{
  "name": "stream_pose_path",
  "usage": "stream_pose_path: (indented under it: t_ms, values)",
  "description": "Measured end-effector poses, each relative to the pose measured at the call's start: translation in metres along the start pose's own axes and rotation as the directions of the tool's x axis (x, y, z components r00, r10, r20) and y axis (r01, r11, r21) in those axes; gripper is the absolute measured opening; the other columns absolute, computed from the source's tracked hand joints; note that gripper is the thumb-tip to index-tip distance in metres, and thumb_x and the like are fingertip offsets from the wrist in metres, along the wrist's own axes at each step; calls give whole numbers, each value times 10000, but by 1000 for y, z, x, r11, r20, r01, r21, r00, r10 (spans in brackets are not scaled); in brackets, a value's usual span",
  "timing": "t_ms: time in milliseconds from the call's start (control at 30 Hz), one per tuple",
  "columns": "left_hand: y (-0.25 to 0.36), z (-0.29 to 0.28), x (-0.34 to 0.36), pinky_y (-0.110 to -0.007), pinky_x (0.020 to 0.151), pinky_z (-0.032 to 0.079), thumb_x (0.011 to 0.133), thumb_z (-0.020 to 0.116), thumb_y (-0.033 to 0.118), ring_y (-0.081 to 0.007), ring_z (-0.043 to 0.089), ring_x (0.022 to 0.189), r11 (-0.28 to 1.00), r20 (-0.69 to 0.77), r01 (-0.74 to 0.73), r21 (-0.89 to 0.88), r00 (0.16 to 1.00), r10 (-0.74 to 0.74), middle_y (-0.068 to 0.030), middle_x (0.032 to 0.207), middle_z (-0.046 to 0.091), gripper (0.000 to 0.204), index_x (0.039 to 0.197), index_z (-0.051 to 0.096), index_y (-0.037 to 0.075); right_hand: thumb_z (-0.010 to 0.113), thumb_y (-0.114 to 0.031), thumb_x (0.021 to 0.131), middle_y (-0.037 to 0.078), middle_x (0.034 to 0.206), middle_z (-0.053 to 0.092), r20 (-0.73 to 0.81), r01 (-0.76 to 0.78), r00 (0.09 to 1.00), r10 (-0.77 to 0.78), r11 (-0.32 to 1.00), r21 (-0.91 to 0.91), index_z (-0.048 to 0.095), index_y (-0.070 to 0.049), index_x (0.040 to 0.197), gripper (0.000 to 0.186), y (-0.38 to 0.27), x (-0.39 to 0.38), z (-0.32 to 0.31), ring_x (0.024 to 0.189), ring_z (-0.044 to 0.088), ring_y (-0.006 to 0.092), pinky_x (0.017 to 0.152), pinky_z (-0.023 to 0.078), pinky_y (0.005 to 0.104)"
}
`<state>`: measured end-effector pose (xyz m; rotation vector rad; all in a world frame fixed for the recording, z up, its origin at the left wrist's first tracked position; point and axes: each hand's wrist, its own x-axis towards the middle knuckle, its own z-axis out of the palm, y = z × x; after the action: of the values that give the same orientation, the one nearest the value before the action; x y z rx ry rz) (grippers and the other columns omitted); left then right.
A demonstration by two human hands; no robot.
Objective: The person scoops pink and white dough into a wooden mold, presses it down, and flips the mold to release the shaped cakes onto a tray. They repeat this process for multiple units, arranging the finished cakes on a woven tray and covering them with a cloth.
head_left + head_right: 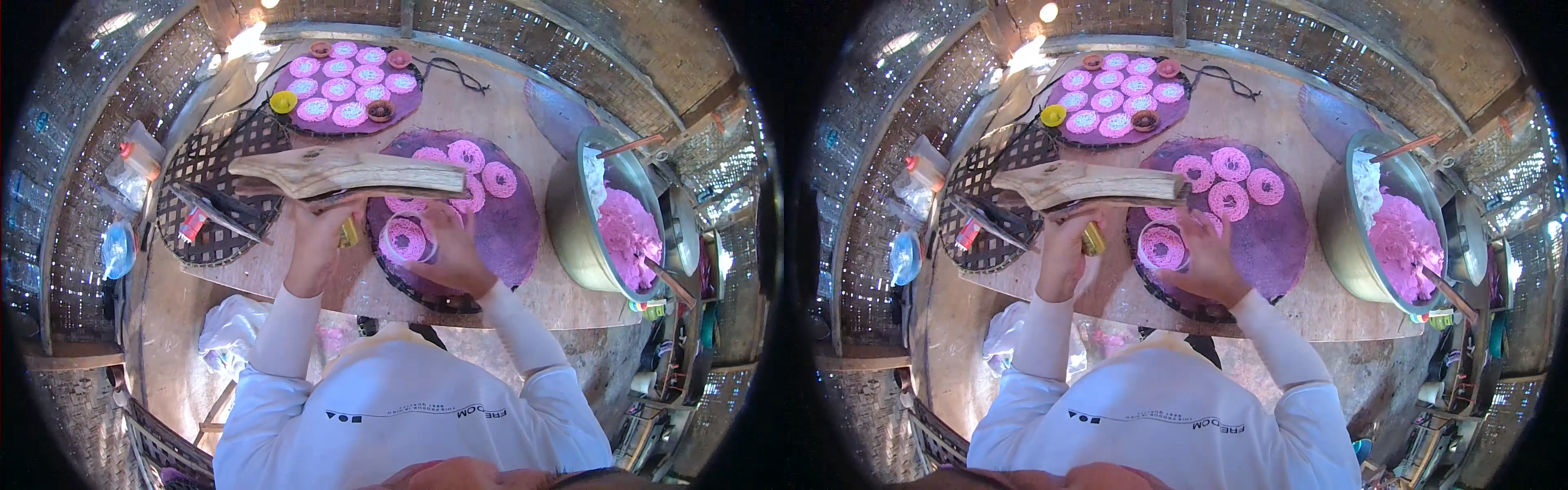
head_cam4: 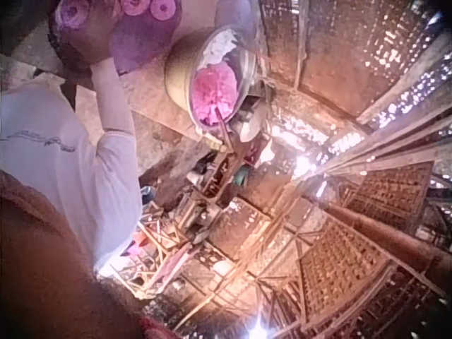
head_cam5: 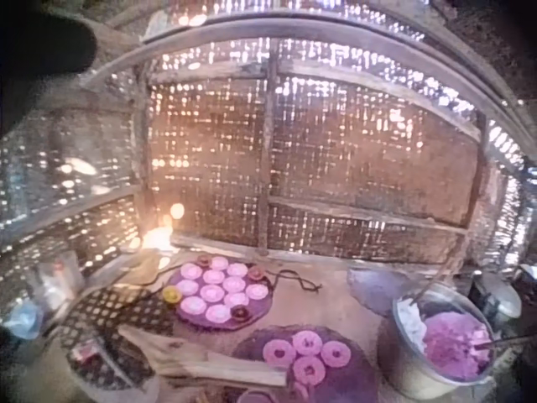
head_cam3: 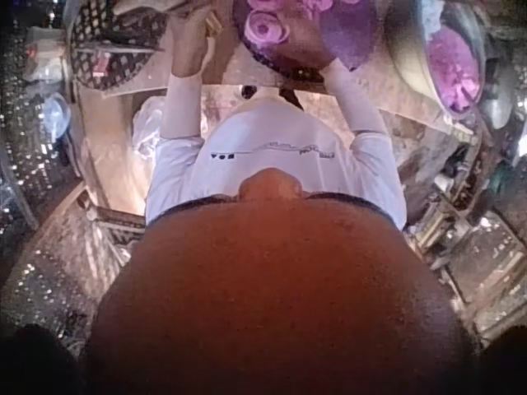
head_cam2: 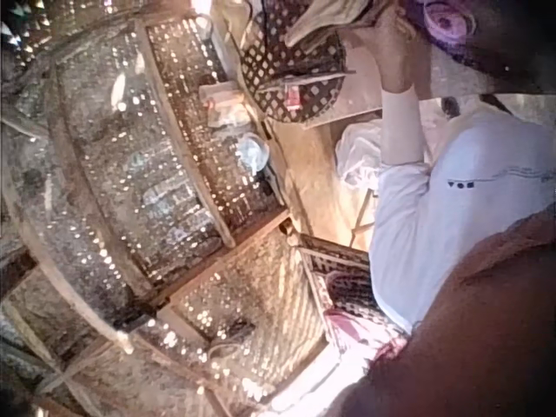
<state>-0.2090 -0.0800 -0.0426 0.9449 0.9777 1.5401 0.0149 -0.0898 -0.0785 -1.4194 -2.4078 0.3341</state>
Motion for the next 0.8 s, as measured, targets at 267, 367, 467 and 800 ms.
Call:
stream_pose_path:
  t_ms: [267, 367, 467, 800]
  values:
    - [-8, -12, -2, -254, 557, 460, 740, 578, 6, -137, 581, 657, 997, -118, -37, -62, 993, 29, -65, 751, 600, 153, 891, 594, 4, 769, -416, 612, 207, 1280, 458, 99, -322, 946, 310, 933, 160, 236, 0, 1391, 1032, 5, -75, -14, 1126, 495, 341, 926, 345, 445]
    - [-24, -17, -2, -280, 707, 491, 748, 611, -25, -170, 601, 782, 998, -106, -4, -55, 994, -2, -100, 969, 608, 369, 1101, 509, 8, 751, -436, 633, 204, 1261, 477, -117, -236, 962, 248, 966, 106, 260, 4, 1380, 997, -3, -79, 3, 1152, 479, 340, 939, 336, 462]
    - [-28, 1, -8, -339, 846, 464, 792, 629, 58, -230, 577, 949, 864, 19, -374, 336, 920, 391, -112, 1065, 584, 385, 1156, 509, 26, 702, -410, 705, 201, 1245, 493, -362, -162, 912, 194, 980, 116, 304, 7, 1358, 871, -11, -71, -14, 1178, 460, 342, 976, 311, 472]
    - [54, 70, -16, -383, 958, 393, 835, 544, 224, -214, 539, 1054, -811, 962, 528, -253, 46, -271, -88, 1158, 552, 379, 1189, 535, 91, 509, -262, 920, 81, 798, 599, -456, 178, 877, 152, 779, 601, 539, -17, 1125, 321, -40, -24, -178, 596, 579, 159, 561, 466, 282]
